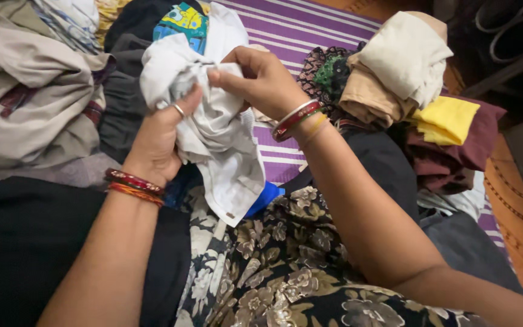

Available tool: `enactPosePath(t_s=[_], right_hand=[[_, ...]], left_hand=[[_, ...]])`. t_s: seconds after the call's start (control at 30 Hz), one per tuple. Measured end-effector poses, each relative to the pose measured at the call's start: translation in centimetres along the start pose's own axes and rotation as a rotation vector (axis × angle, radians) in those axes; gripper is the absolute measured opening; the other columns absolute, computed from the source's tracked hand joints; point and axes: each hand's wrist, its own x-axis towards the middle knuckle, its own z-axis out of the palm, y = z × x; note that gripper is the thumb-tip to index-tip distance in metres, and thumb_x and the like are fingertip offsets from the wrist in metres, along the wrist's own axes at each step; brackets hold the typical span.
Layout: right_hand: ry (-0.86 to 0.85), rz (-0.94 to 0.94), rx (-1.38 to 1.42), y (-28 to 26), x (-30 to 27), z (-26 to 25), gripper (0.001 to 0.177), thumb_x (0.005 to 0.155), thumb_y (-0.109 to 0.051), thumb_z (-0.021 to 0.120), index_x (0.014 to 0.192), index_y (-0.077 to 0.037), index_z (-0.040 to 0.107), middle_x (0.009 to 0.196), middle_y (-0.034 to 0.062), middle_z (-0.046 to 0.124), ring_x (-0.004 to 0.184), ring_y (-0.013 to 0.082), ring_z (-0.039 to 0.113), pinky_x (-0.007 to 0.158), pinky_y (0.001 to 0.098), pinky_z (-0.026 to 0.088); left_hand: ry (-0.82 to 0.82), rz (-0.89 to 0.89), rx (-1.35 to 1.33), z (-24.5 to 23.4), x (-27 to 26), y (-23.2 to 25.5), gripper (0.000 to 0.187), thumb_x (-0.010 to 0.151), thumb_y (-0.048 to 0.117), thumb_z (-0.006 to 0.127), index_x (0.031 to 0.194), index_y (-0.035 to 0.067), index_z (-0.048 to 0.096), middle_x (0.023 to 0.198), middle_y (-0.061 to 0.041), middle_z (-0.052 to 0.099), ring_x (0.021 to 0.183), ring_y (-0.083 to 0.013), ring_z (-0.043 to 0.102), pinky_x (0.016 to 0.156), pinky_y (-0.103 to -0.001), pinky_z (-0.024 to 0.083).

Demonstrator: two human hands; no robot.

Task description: The person picks up and folds a yellow garment, a white garment, and a pair of black pants by hand from a pile on the floor.

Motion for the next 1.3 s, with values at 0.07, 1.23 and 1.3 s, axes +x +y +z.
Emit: enactPosePath(t_s=[0.07,1.23,1.3], right_hand=[[-0.036,-0.070,0.089,0.4,-0.1,0.5,0.026,0.091,-0.019,0.080,0.107,-0.004,0.067,0.086,-0.0030,0.069,0.075,0.0038,0.064,0.064,0.0214,0.052],[0.419,-0.381,0.068,0.9,-1.2,-0.6,0.022,0.104,-0.031,0.073,0.102,-0.009,0.075,0.084,-0.0042,0.068,0.075,0.0064,0.058,0.067,0.0229,0.046],[0.578,-0.286,0.353,1.2,-1.1,-2.2,0.023,0.104,-0.033,0.071,0.094,-0.013,0.071,0.074,-0.0085,0.057,0.062,0.0035,0.046,0.051,0.0189,0.032]], left_hand=[[0.033,-0.005,-0.098,-0.6,0.2,0.2,0.037,0.098,0.018,0.068,0.131,0.003,0.063,0.122,-0.008,0.071,0.109,-0.0226,0.070,0.097,-0.040,0.056],[-0.035,-0.008,-0.416,-1.5,0.6,0.9,0.044,0.097,0.028,0.061,0.131,0.000,0.064,0.131,-0.015,0.071,0.121,-0.0322,0.068,0.110,-0.048,0.052],[0.052,0.027,-0.374,-1.7,0.8,1.2,0.044,0.095,0.032,0.062,0.128,0.002,0.065,0.130,-0.014,0.071,0.119,-0.0321,0.069,0.107,-0.050,0.054]])
